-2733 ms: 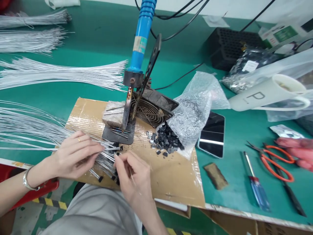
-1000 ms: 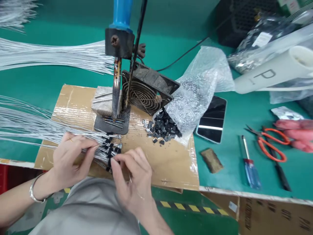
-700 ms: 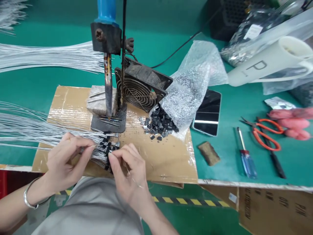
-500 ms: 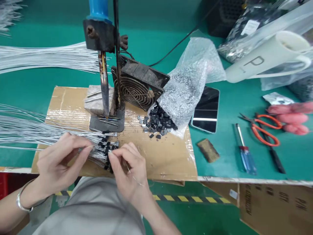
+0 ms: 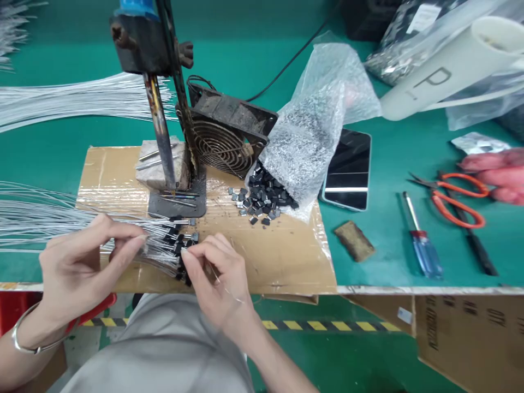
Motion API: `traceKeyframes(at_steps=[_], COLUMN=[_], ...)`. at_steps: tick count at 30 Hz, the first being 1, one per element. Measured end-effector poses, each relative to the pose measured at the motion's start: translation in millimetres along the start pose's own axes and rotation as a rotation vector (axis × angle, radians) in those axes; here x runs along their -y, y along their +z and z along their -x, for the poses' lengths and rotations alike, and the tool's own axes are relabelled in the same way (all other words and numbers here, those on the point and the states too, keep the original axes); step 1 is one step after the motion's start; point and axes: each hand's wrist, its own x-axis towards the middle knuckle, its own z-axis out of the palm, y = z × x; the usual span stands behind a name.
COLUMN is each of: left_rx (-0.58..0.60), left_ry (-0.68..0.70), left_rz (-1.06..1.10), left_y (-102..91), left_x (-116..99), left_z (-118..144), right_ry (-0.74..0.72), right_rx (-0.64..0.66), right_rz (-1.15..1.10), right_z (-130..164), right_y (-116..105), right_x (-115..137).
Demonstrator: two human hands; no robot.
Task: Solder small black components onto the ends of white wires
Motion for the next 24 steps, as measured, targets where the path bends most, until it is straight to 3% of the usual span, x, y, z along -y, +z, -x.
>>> traceKeyframes(at_steps=[10,14,17,24], left_rx=[0.16,0.277,0.34,0.366], left_ry=[-0.005,-0.075,-0.16,-0.269], left_rz=[-0.017,0.103,0.211,0.311], left_y=[-10.4,-10.5,-7.8,-5.2], left_x=[-1,-3,-4,-8], left_z=[-10,-19,-23,-19], right_ry=[-0.035,-0.054,-0.003,0.047], right_rx=[-0.018,-0.087,-0.143,-0.042], right_rz=[0.061,0.143,0.086,-0.133], right_z=[-2,2,6,0], right_y=[1,-3,-6,3], right_x=[-3,-5,-3,2])
